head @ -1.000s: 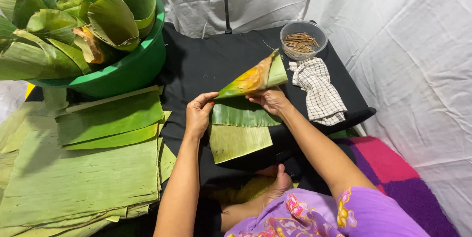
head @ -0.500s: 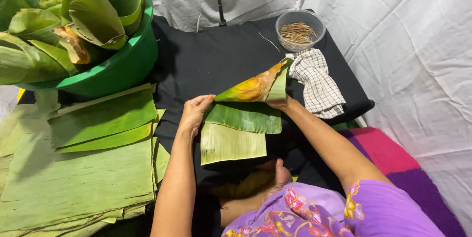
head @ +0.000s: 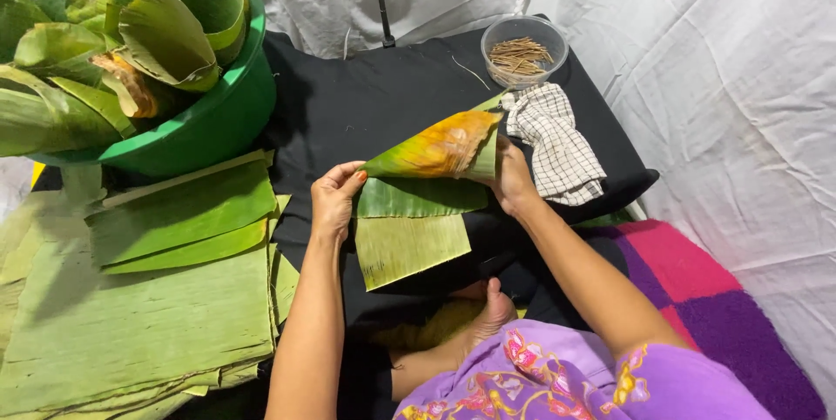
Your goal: Cleaning banana leaves with a cloth and folding them into cones, which are then secured with small wooden sticks.
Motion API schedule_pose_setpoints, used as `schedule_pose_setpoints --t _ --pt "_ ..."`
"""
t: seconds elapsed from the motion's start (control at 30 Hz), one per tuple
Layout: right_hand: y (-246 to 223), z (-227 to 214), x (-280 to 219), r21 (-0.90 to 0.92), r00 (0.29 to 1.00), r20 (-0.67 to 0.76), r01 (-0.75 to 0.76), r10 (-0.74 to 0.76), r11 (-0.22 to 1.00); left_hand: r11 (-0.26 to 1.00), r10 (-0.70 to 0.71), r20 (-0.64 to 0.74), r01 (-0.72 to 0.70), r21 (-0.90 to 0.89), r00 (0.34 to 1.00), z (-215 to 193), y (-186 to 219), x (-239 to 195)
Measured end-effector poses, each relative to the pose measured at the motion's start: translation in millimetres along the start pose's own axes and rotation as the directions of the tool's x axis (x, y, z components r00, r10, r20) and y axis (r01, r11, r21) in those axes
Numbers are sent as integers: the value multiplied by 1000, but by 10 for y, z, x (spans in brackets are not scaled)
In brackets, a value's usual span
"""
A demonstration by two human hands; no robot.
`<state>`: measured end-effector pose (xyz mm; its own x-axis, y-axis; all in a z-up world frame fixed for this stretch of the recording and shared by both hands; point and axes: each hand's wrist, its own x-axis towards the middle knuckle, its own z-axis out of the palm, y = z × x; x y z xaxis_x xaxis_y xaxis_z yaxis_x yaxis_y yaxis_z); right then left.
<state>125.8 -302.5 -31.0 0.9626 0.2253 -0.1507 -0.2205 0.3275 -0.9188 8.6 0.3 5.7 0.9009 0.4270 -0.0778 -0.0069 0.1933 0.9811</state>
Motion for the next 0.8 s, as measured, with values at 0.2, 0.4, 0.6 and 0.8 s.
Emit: schedule_pose_setpoints --t 0.2,0.4,0.6,0.8 --pt "-389 206 -388 -7 992 83 92 -91 996 995 88 -4 -88 -42 996 78 184 -133" --pt "-518 209 -389 205 972 220 -134 88 969 978 174 5 -172 -122 985 83 210 -169" --pt "-650 244 -513 65 959 280 37 -53 997 967 234 22 -231 -110 972 87 246 -210" --pt "-885 362 -529 -97 905 380 243 -190 965 953 278 21 -273 -128 960 144 304 -280"
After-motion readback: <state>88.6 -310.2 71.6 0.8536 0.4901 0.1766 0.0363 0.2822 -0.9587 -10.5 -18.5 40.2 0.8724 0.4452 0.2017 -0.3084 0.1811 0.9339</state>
